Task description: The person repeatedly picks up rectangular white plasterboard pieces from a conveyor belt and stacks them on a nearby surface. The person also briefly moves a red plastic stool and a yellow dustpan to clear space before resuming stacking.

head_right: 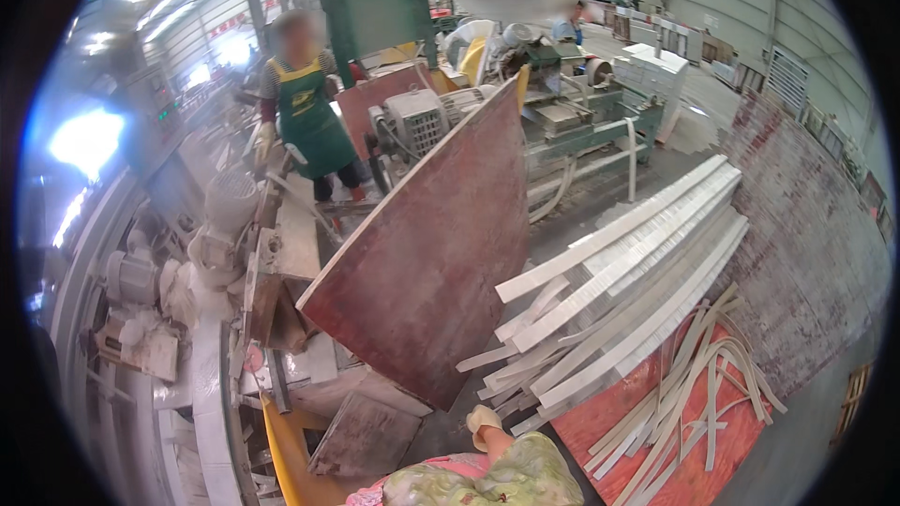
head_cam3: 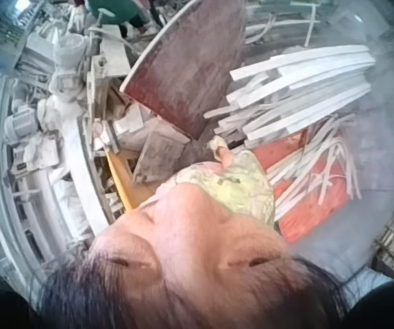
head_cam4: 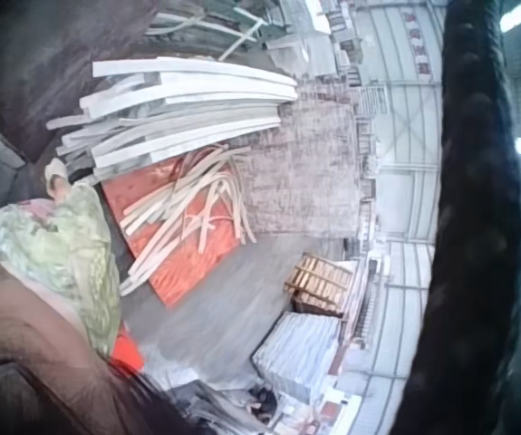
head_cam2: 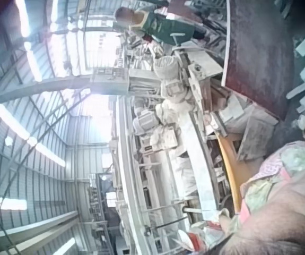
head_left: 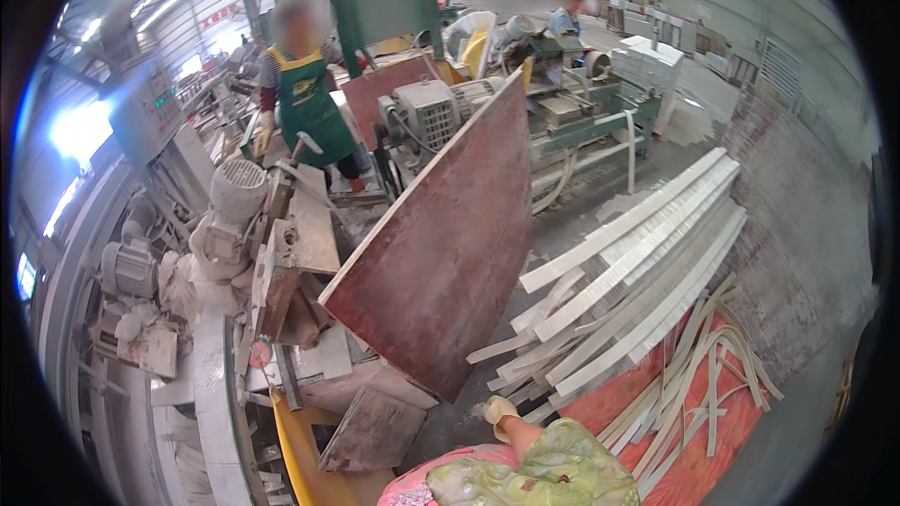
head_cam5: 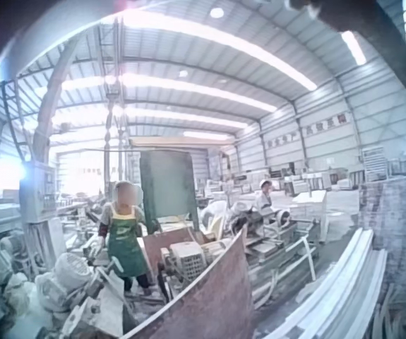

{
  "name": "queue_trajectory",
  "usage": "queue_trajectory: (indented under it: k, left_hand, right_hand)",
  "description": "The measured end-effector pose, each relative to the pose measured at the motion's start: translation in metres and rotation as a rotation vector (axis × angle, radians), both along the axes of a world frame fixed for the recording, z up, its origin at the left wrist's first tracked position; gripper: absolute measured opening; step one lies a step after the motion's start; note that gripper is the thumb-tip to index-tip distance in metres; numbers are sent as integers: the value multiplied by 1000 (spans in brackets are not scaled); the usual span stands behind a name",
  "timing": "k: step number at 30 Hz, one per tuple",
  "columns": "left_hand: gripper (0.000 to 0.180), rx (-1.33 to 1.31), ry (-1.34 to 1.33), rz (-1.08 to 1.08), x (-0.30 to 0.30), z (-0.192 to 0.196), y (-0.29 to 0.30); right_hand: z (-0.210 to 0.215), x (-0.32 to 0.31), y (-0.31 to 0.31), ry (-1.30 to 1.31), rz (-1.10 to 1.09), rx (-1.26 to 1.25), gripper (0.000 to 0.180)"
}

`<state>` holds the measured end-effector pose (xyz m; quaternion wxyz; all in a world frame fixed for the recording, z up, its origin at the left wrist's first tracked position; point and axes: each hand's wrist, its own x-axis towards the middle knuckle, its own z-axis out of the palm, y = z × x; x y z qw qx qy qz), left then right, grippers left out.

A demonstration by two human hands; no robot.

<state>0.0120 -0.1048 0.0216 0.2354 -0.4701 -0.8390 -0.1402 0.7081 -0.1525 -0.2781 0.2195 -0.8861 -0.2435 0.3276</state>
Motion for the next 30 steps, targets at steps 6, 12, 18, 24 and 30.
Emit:
queue_trajectory:
  k: [6,12,18,24,30]
  left_hand:
    - [62,26,-72,62,-38,-13,-23]
    - [64,237,-550,267,-119,-44,-21]
    - [66,436,-1320,340,-221,-77,-56]
    - [63,312,-1644,49,-240,-64,-48]
    - [61,248,-1570,-73,-169,6,-53]
  right_hand:
    - [-16,-10,-6,13,136,-74,43]
    - [48,-21,39,645,129,94,39]
    - [233,-131,94,845,284,358,45]
    - [333,-293,118,878,491,570,44]
    - [371,-481,114,618,917,700,50]
